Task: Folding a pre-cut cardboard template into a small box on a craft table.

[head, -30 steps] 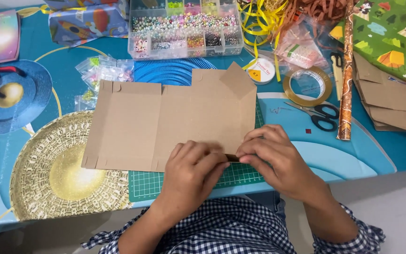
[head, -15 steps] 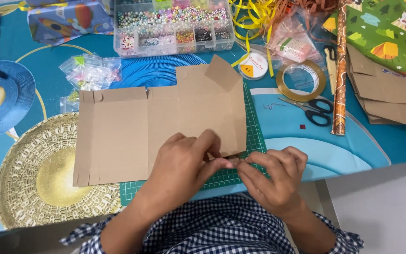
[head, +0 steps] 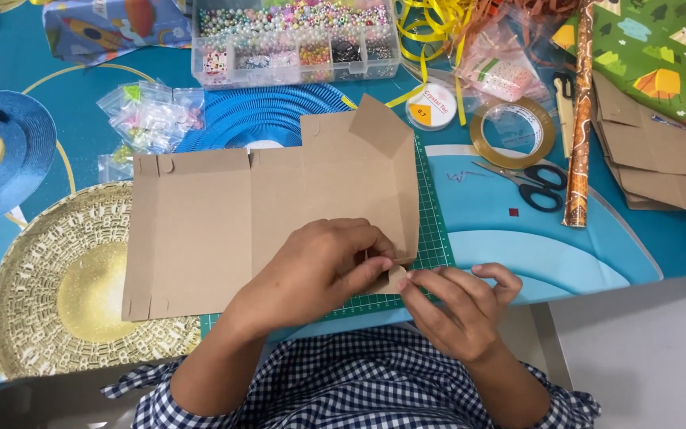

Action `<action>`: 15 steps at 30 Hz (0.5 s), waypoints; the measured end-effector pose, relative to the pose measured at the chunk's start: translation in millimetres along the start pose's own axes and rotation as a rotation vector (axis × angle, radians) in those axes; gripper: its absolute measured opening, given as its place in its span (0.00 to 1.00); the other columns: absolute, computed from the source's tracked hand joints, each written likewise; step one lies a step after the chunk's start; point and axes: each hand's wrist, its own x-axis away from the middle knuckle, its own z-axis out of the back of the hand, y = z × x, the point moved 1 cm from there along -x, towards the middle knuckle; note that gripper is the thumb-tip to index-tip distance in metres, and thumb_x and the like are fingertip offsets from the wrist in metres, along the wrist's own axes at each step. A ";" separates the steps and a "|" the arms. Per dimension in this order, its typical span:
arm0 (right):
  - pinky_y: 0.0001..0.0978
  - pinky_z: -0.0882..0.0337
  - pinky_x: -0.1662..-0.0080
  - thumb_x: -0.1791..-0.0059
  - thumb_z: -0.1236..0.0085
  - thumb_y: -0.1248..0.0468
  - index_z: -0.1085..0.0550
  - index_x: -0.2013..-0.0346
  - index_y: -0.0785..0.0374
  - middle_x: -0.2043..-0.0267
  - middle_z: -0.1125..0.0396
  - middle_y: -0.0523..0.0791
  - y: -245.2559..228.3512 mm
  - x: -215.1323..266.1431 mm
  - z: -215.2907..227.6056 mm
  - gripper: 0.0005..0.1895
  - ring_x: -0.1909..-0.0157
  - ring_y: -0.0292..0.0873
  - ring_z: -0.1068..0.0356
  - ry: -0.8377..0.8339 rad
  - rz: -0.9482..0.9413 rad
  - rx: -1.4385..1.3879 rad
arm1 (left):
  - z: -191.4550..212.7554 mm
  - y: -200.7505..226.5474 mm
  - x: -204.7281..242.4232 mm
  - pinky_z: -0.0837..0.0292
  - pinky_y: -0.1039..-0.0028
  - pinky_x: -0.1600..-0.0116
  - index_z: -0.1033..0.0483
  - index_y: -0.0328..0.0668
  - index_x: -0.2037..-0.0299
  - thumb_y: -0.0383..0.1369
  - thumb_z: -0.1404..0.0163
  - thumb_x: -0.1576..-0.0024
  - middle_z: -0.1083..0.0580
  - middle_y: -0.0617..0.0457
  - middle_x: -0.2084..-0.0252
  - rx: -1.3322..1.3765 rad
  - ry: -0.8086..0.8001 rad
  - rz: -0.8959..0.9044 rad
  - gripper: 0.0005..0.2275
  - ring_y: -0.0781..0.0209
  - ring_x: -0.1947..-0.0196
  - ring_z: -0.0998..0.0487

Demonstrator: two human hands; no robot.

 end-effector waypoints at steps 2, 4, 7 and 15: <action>0.50 0.40 0.39 0.39 0.32 0.62 0.17 0.56 0.47 0.54 0.19 0.38 -0.4 3.0 -0.6 0.03 0.51 0.40 0.25 -0.003 0.005 0.007 | 2.2 4.0 -0.5 0.23 0.63 0.57 0.14 0.47 0.51 0.36 0.44 0.31 0.14 0.55 0.58 0.031 0.006 0.046 0.07 0.55 0.60 0.14; 0.51 0.38 0.41 0.40 0.29 0.62 0.18 0.55 0.47 0.53 0.19 0.38 -1.0 6.5 -0.5 0.04 0.51 0.41 0.25 -0.005 0.013 0.013 | 2.5 5.3 -0.3 0.21 0.65 0.57 0.12 0.48 0.51 0.37 0.42 0.31 0.12 0.56 0.58 0.062 0.014 0.093 0.07 0.57 0.60 0.13; 0.50 0.37 0.40 0.39 0.28 0.61 0.18 0.51 0.48 0.51 0.18 0.38 -2.2 11.9 -0.1 0.05 0.50 0.39 0.26 -0.010 0.052 0.051 | 1.6 5.4 0.2 0.23 0.66 0.58 0.13 0.50 0.54 0.38 0.43 0.31 0.12 0.58 0.60 0.061 0.030 0.105 0.06 0.58 0.61 0.13; 0.48 0.34 0.43 0.40 0.27 0.65 0.19 0.50 0.50 0.51 0.19 0.40 -1.5 12.7 -1.4 0.08 0.49 0.41 0.27 -0.016 0.072 0.033 | 0.5 7.3 1.0 0.23 0.66 0.58 0.14 0.50 0.52 0.34 0.43 0.32 0.15 0.58 0.59 0.106 0.008 0.100 0.04 0.60 0.62 0.15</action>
